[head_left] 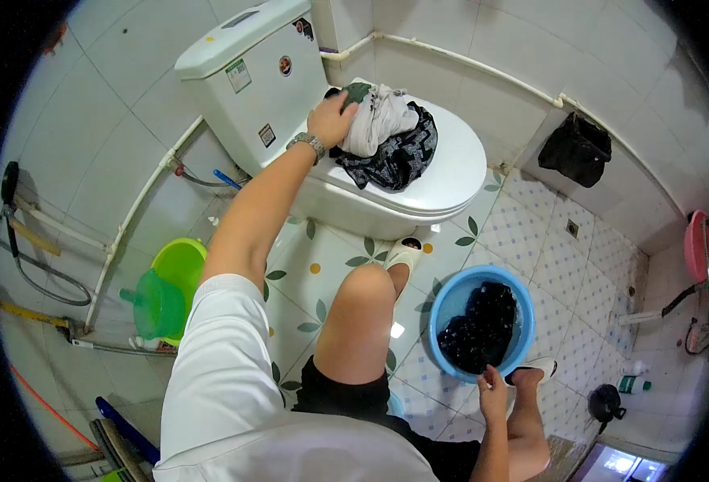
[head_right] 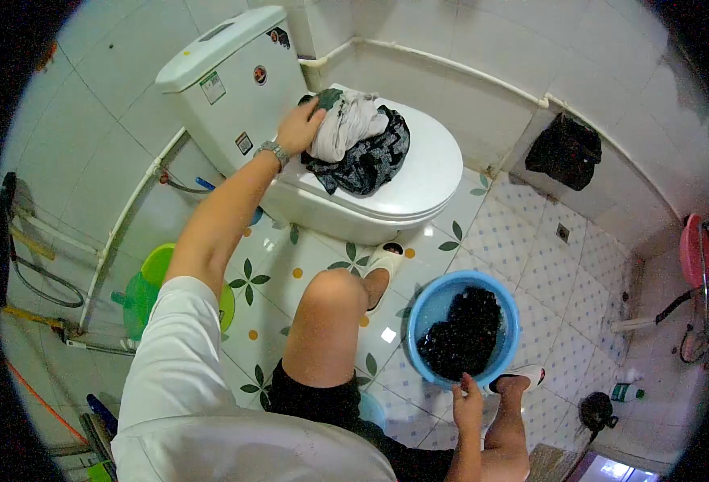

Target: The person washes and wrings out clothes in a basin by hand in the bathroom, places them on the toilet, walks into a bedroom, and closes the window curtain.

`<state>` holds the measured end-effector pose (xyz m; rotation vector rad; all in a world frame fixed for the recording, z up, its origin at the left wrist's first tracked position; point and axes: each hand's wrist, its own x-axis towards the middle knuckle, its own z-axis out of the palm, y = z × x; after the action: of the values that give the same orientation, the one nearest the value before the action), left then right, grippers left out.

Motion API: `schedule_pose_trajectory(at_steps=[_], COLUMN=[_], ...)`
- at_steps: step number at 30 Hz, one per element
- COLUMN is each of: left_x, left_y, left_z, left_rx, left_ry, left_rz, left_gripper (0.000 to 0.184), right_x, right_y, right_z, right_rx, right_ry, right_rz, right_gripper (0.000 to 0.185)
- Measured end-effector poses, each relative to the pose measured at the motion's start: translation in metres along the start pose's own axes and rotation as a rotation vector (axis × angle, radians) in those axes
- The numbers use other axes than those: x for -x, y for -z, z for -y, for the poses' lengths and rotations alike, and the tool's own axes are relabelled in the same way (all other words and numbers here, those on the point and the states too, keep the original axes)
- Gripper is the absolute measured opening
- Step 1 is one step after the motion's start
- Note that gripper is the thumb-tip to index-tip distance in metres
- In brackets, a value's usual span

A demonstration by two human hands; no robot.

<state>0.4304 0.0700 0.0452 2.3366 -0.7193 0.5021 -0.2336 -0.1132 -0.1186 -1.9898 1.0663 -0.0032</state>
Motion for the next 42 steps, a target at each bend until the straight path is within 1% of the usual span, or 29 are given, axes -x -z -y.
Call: schedule_pose_trajectory(at_steps=[2, 3, 5, 6, 9, 11, 13, 15, 18, 19, 21, 22, 23, 25, 26, 27, 28, 29, 30, 31, 32, 33, 35, 37, 38, 39, 40, 41, 42], left_x=[0.008, 0.006, 0.004, 0.006, 0.015, 0.028, 0.051, 0.072, 0.127, 0.146, 0.184, 0.202, 0.219, 0.26, 0.281, 0.303, 0.325, 0.346, 0.368, 0.388, 0.406, 0.421, 0.447, 0.461, 0.465, 0.468, 0.47, 0.467, 0.467], left_y=[0.003, 0.006, 0.011, 0.014, 0.024, 0.026, 0.049, 0.052, 0.07, 0.063, 0.051, 0.041, 0.028, -0.002, -0.022, -0.041, -0.056, -0.064, -0.078, -0.087, -0.093, -0.099, -0.108, -0.118, -0.122, -0.125, -0.128, -0.129, -0.131], left_z=[-0.007, -0.008, -0.014, -0.017, -0.028, -0.052, -0.093, -0.12, -0.184, -0.194, -0.234, -0.246, -0.252, -0.264, -0.265, -0.267, -0.272, -0.278, -0.281, -0.282, -0.283, -0.281, -0.272, -0.261, -0.255, -0.251, -0.249, -0.249, -0.25], left_rx=[-0.103, -0.107, 0.042, 0.039, 0.037, 0.018, 0.079, 0.204, 0.354, 0.504, 0.544, 0.541, 0.586, 0.709, 0.7, 0.691, 0.74, 0.797, 0.854, 0.849, 0.867, 0.885, 0.864, 0.847, 0.809, 0.772, 0.766, 0.738, 0.711], left_ry=[0.071, 0.065, 0.082, 0.075, -0.032, -0.21, -0.338, -0.426, -0.442, -0.398, -0.215, -0.219, -0.138, 0.055, 0.039, 0.023, 0.095, 0.214, 0.283, 0.3, 0.339, 0.379, 0.451, 0.526, 0.546, 0.563, 0.584, 0.564, 0.542], left_rz=[0.149, 0.15, 0.005, 0.012, 0.07, 0.004, 0.092, 0.252, 0.554, 0.666, 0.876, 0.895, 0.985, 1.1, 1.105, 1.109, 1.185, 1.249, 1.299, 1.307, 1.322, 1.335, 1.349, 1.35, 1.375, 1.402, 1.403, 1.39, 1.377], left_gripper=[0.059, 0.059, 0.058, 0.058, 0.057, 0.054, 0.049, 0.045, 0.043, 0.043, 0.042, 0.042, 0.042, 0.042, 0.043, 0.043, 0.04, 0.039, 0.04, 0.04, 0.041, 0.042, 0.043, 0.044, 0.045, 0.046, 0.046, 0.046, 0.046], right_x=[-0.001, -0.001, -0.004, -0.003, -0.003, -0.003, -0.001, 0.008, 0.014, 0.014, 0.013, 0.011, 0.011, 0.01, 0.006, -0.001, -0.007, -0.016, -0.025, -0.036, -0.052, -0.066, -0.091, -0.111, -0.119, -0.125, -0.132, -0.14, -0.151], right_y=[-0.003, -0.006, -0.013, -0.016, -0.019, -0.027, -0.03, -0.033, -0.045, -0.051, -0.062, -0.068, -0.077, -0.081, -0.083, -0.086, -0.089, -0.091, -0.096, -0.102, -0.105, -0.101, -0.093, -0.08, -0.079, -0.075, -0.069, -0.068, -0.072], right_z=[-0.001, -0.002, -0.006, -0.008, -0.014, -0.028, -0.026, -0.02, -0.013, -0.013, -0.014, -0.019, -0.021, -0.014, -0.014, -0.016, -0.022, -0.032, -0.045, -0.06, -0.078, -0.086, -0.1, -0.099, -0.106, -0.1, -0.093, -0.09, -0.097], right_rx=[-0.042, -0.084, -0.143, -0.195, -0.138, -0.081, -0.108, -0.154, -0.28, -0.304, -0.402, -0.459, -0.48, -0.587, -0.587, -0.503, -0.418, -0.416, -0.328, -0.239, -0.223, -0.224, -0.162, 0.055, 0.163, 0.165, 0.264, 0.363, 0.387], right_ry=[0.012, 0.022, 0.035, 0.046, 0.097, 0.18, 0.129, 0.064, 0.002, -0.032, -0.089, -0.132, -0.083, -0.16, -0.171, -0.183, -0.194, -0.203, -0.102, -0.001, 0.042, 0.032, -0.118, -0.184, -0.109, -0.113, -0.12, -0.126, -0.139], right_rz=[-0.005, -0.011, -0.029, -0.045, -0.045, -0.087, -0.094, -0.085, -0.103, -0.099, -0.077, -0.009, -0.062, -0.018, -0.017, -0.042, -0.063, -0.055, -0.164, -0.266, -0.284, -0.265, -0.416, -0.469, -0.426, -0.402, -0.305, -0.207, -0.182], right_gripper=[0.044, 0.044, 0.044, 0.043, 0.045, 0.044, 0.045, 0.046, 0.045, 0.045, 0.045, 0.046, 0.048, 0.05, 0.05, 0.052, 0.055, 0.055, 0.059, 0.064, 0.072, 0.072, 0.075, 0.078, 0.086, 0.086, 0.09, 0.093, 0.096])
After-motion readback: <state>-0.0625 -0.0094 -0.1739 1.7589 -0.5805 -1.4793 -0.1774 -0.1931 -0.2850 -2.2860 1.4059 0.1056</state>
